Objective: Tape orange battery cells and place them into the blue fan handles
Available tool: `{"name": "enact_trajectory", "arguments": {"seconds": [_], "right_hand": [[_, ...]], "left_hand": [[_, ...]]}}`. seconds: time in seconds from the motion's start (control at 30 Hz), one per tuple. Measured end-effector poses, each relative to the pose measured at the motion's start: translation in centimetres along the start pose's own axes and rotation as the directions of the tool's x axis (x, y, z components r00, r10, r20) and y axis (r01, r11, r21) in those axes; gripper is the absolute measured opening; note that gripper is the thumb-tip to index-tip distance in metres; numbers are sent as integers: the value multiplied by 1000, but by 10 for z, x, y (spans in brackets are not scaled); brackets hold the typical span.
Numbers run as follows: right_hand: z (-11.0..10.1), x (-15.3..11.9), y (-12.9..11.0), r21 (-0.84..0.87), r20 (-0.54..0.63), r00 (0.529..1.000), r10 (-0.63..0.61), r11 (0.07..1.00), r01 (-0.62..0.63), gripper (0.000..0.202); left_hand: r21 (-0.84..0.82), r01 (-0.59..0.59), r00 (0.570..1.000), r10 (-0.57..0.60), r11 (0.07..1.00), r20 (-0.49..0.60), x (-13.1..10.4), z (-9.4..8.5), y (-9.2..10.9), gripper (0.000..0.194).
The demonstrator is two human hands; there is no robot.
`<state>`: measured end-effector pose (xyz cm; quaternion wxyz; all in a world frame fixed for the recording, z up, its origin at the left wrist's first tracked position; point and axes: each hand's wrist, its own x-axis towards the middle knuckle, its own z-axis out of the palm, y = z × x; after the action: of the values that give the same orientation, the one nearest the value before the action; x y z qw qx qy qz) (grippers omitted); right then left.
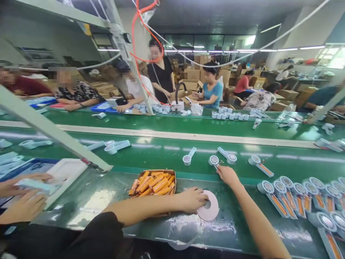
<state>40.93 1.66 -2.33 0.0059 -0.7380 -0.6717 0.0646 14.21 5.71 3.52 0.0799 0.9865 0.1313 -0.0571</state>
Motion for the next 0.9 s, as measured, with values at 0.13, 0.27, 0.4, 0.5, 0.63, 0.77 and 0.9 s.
{"name": "enact_trajectory", "arguments": {"seconds": [0.13, 0.27, 0.4, 0.5, 0.63, 0.77, 0.9], "right_hand": [[1, 21, 0, 2, -56, 997, 55, 998, -55, 32], [7, 29, -3, 39, -63, 993, 105, 994, -102, 37], [11, 29, -4, 104, -13, 985, 174, 980, -172, 32], [3, 30, 1, 159, 29, 969, 244, 956, -246, 33], [-23, 23, -1, 266, -8, 965, 262, 931, -251, 25], [-40, -16, -58, 436, -90, 975, 202, 888, -143, 50], [-23, -71, -166, 653, 24, 971, -238, 739, 165, 32]], "left_hand": [[-19, -78, 997, 78, 997, -6, -13, 15, 19, 39], [-16, -262, 961, 259, 965, -95, -39, 28, 34, 29], [-69, -95, 919, 61, 993, -389, -84, 36, 30, 46], [-125, 90, 835, -144, 988, -531, -113, 42, 16, 47], [-132, 238, 680, -262, 962, -685, -151, 45, 6, 34], [-126, 328, 513, -288, 936, -809, -186, 43, 8, 35], [-188, 342, 417, -328, 921, -848, -208, 52, 2, 39]]}}
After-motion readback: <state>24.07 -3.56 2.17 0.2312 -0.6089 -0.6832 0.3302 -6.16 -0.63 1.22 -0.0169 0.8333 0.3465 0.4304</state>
